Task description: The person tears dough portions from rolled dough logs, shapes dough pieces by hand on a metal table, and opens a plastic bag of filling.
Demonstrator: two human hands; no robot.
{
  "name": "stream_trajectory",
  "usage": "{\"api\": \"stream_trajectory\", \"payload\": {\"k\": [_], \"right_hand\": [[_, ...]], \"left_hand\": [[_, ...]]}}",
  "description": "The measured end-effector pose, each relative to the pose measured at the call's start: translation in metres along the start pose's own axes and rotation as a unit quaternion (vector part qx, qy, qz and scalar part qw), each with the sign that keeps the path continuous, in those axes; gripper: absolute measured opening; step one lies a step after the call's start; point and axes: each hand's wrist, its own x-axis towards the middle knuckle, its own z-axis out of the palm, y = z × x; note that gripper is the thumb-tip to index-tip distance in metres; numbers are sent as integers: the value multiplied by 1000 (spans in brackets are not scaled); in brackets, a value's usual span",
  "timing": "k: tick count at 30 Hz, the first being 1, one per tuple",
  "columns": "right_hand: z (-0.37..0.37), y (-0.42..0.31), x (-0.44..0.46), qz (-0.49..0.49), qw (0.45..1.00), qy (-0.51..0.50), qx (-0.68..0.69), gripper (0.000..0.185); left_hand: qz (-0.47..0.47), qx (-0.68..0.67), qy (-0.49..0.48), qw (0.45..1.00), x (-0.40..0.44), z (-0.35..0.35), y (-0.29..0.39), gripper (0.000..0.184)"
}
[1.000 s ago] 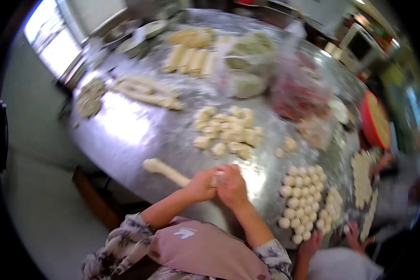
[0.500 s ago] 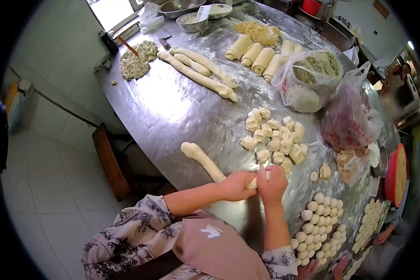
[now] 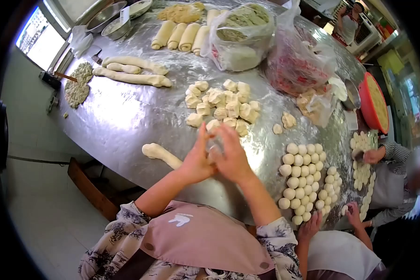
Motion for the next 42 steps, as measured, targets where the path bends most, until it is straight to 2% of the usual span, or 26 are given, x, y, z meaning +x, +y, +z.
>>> {"api": "stream_trajectory", "payload": {"k": [1, 2, 4, 7, 10, 13, 16, 19, 22, 25, 27, 28, 31, 32, 35, 38, 39, 41, 42], "right_hand": [[4, -10, -9, -2, 1000, -27, 16, 45], [12, -12, -15, 0, 1000, -22, 18, 32], [15, -8, -22, 19, 999, -14, 21, 24], [16, -11, -22, 20, 999, 36, 19, 17], [18, -12, -20, 31, 997, 71, 26, 17], [20, -20, -16, 4, 995, 98, 5, 19], [21, -24, -15, -12, 994, 105, -22, 19], [28, -24, -13, 19, 991, 127, -38, 17], [31, -17, -4, 15, 989, 142, -28, 19], [34, 19, 9, -5, 986, 149, -73, 20], [29, 41, 25, 14, 976, 159, -146, 22], [19, 47, 30, 122, 976, 114, -142, 28], [12, 35, 46, 48, 994, 90, -24, 44], [15, 40, 46, 21, 990, 93, -108, 55], [10, 30, 37, 62, 993, 87, -44, 50], [13, 8, 10, 18, 999, -25, 11, 45], [15, 3, -3, 9, 998, -60, 27, 43], [30, -5, -20, 34, 994, -58, 89, 36], [33, -5, -22, 33, 997, -26, 60, 30]], "left_hand": [[24, -13, 21, 999, 0, 2, -6, 116], [45, -11, 38, 998, 1, 5, -11, 112], [93, -11, 74, 993, 5, 11, -16, 105], [144, 50, -10, 988, 1, 3, -25, 83], [22, 9, -51, 998, -5, -3, -13, 55], [15, -9, -18, 1000, -4, -2, -8, 39], [18, -43, -46, 998, -5, -8, 5, 26], [16, -28, -61, 998, -3, -9, -1, 23], [-37, 86, -99, 991, 0, -17, 1, 18], [-35, 7, -59, 998, -5, -22, 9, 17], [28, -43, -147, 988, -16, -19, 23, 21], [56, -64, -193, 978, -19, -20, 26, 23], [11, 14, -92, 996, -11, -12, 11, 31], [33, 74, -76, 994, -8, -10, 0, 64], [-97, 24, -96, 990, -2, -20, 25, 100], [20, 86, -13, 996, 2, -8, -8, 116], [19, 60, 0, 998, 4, -6, -11, 115], [15, 6, 27, 1000, 5, -2, -14, 113], [5, -8, 14, 1000, 3, -6, -6, 111]]}}
